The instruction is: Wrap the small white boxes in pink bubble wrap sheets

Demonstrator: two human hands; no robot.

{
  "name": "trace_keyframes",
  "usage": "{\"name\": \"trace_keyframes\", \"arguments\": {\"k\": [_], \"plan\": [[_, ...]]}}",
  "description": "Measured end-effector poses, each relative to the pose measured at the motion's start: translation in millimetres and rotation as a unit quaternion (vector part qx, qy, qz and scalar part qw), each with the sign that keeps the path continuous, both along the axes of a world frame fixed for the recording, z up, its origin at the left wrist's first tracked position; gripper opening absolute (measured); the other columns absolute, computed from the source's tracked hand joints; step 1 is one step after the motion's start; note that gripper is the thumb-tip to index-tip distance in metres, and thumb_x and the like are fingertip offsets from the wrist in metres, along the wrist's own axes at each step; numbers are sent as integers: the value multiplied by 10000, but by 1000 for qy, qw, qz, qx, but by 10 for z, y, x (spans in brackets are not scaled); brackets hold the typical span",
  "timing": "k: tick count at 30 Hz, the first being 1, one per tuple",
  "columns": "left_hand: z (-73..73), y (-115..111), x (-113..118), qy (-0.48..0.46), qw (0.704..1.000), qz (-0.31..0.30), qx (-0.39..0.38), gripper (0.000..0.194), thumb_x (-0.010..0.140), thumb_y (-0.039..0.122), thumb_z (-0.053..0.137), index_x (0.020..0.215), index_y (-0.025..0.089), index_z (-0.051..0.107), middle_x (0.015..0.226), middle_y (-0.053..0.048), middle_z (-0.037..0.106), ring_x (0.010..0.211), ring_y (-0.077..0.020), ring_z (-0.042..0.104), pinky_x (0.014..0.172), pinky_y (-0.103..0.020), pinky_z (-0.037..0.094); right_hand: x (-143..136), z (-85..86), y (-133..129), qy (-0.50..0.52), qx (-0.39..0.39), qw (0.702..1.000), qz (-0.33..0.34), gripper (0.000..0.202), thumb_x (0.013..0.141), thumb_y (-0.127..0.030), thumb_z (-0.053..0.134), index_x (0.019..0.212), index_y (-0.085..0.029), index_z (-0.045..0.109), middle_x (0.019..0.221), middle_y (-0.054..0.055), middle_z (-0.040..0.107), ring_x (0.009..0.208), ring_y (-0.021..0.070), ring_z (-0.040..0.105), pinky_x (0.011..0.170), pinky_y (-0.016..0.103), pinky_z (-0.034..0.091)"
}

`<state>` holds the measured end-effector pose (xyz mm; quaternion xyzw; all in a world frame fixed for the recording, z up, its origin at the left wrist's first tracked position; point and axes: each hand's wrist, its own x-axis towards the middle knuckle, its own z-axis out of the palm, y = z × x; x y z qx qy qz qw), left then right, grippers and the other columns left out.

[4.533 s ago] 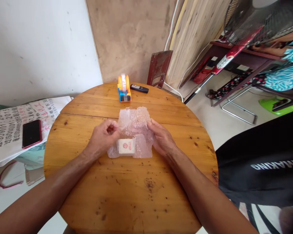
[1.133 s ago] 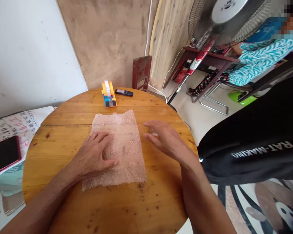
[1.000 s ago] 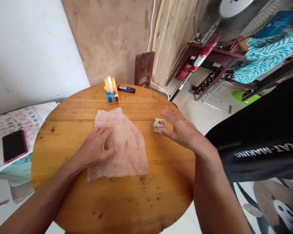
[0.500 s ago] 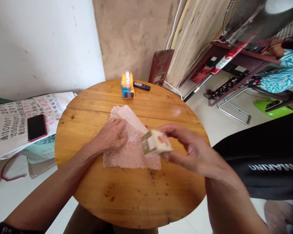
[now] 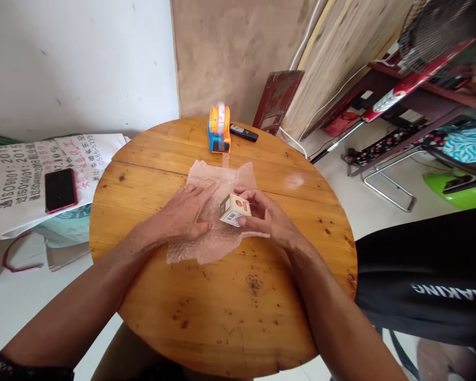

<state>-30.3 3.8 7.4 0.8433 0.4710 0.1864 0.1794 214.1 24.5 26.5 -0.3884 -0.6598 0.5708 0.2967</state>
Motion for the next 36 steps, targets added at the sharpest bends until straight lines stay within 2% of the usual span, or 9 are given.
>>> {"name": "trace_keyframes", "arguments": {"k": [4, 8, 14, 19, 23, 26, 29, 32, 36], "plan": [[-8, 0, -16, -23, 1000, 3, 5, 826, 789, 206, 542, 1540, 174, 197, 1289, -139, 584, 1106, -306, 532, 954, -480, 441, -58, -86, -62, -37, 77, 995, 47, 383, 723, -345, 771, 1023, -234, 559, 1338, 64, 498, 1111, 227, 567, 920, 364, 461], [-9, 8, -28, -19, 1000, -5, 19, 758, 799, 181, 497, 1517, 165, 256, 1259, -130, 606, 1088, -295, 533, 952, -484, 443, -93, -50, -104, -140, 166, 973, 82, 395, 765, -257, 690, 1133, -229, 549, 1115, 51, 606, 954, 207, 571, 835, 346, 462], [6, 17, -30, 4, 999, -19, 35, 624, 762, 132, 497, 1386, 147, 466, 1209, -124, 615, 1132, -287, 520, 1011, -467, 423, -86, 46, -152, -168, 185, 965, 76, 383, 754, -240, 673, 1116, -221, 552, 1142, 55, 614, 927, 199, 558, 810, 334, 439], [34, 5, -26, 11, 999, -27, 37, 548, 757, 112, 494, 1302, 142, 547, 1212, -125, 623, 1135, -287, 524, 1009, -464, 426, -99, 59, -168, -200, 175, 962, 64, 379, 737, -251, 683, 1095, -227, 560, 1071, 38, 624, 860, 186, 546, 754, 316, 427], [25, -5, -10, 9, 999, -23, 49, 554, 727, 98, 494, 1274, 138, 570, 1210, -121, 633, 1130, -284, 530, 1018, -459, 427, -103, 50, -169, -209, 196, 956, 69, 402, 744, -242, 675, 1128, -221, 557, 1120, 61, 624, 949, 222, 562, 827, 352, 435], [27, 2, 1, -24, 999, -7, 47, 567, 701, 99, 491, 1257, 157, 584, 1244, -111, 624, 1155, -282, 532, 1028, -462, 428, -78, 14, -148, -193, 221, 952, 86, 542, 743, -257, 693, 1255, -220, 520, 1218, 80, 605, 1049, 256, 561, 906, 396, 429], [148, -33, -22, -84, 995, 29, 38, 479, 696, 125, 493, 1150, 173, 636, 1179, -91, 649, 1100, -265, 577, 976, -432, 465, -33, -33, -115, -156, 222, 956, 110, 614, 752, -288, 715, 1321, -229, 490, 1256, 78, 593, 1104, 261, 554, 946, 406, 430], [402, -195, -81, -71, 996, 47, 22, 303, 749, 211, 531, 1020, 204, 666, 991, -51, 680, 944, -236, 620, 889, -393, 488, -6, -67, -90, -105, 180, 971, 117, 567, 774, -355, 723, 1287, -230, 516, 1267, 69, 583, 1130, 245, 554, 964, 387, 442], [620, -579, -81, 63, 995, -73, 15, 337, 726, 393, 695, 1032, 253, 670, 1001, -55, 680, 959, -281, 603, 880, -440, 462, -23, -78, -75, -37, 91, 994, 57, 462, 859, -419, 628, 1260, -211, 531, 1256, 66, 591, 1149, 226, 557, 985, 381, 439]]}}
